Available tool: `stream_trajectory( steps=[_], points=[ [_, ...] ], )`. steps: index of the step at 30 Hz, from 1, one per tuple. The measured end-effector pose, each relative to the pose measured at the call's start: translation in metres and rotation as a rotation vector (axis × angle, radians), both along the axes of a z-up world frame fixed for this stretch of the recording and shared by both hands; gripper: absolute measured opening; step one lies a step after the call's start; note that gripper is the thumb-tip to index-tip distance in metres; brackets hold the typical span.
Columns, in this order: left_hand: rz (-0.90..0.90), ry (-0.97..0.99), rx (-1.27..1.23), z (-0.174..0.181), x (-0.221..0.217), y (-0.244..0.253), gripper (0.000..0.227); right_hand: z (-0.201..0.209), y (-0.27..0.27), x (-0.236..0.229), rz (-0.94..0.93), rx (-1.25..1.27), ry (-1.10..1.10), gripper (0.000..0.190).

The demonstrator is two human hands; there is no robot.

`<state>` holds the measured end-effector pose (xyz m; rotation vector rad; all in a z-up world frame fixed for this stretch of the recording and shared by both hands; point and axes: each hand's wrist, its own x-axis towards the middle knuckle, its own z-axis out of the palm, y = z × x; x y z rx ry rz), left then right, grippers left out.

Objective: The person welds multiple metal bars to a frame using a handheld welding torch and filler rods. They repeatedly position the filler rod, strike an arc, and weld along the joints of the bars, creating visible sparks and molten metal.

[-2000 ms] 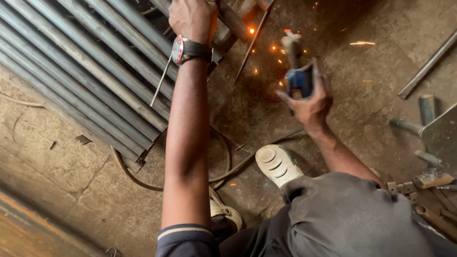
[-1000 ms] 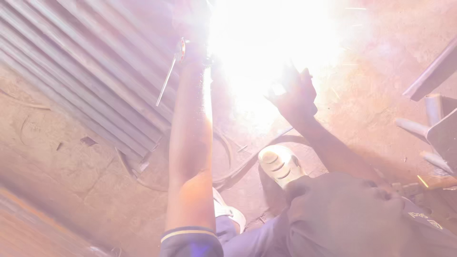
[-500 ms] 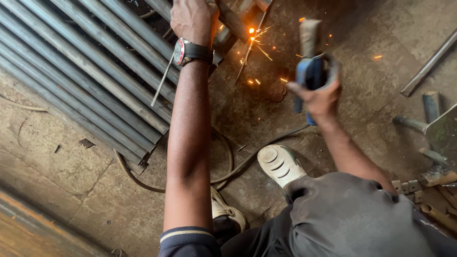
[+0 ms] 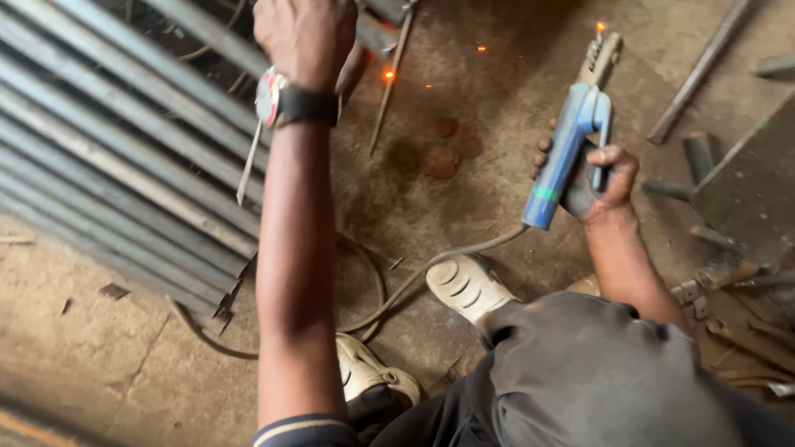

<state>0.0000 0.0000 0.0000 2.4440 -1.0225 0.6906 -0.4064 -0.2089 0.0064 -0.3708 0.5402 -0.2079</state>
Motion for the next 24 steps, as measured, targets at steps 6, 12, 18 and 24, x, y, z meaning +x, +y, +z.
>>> stream_trajectory(
  steps=[6, 12, 18, 24],
  points=[
    [-0.140, 0.380, -0.247, 0.086, -0.049, 0.024, 0.024, 0.035, -0.005, 0.014, 0.085, 0.143, -0.222, 0.088],
    [-0.136, 1.138, -0.297, 0.117, -0.129, 0.052, 0.028, 0.077, -0.005, -0.004, 0.094, -1.284, 0.180, 0.048],
    [-0.237, 1.959, -0.786, 0.116, -0.239, -0.026, 0.028, 0.044, 0.000, 0.016, 0.142, -2.067, 0.581, 0.044],
    [-0.064, 1.838, -1.014, 0.112, -0.191, -0.009, 0.029, 0.021, -0.018, 0.013, 0.132, -2.251, 0.658, 0.030]
  ],
)
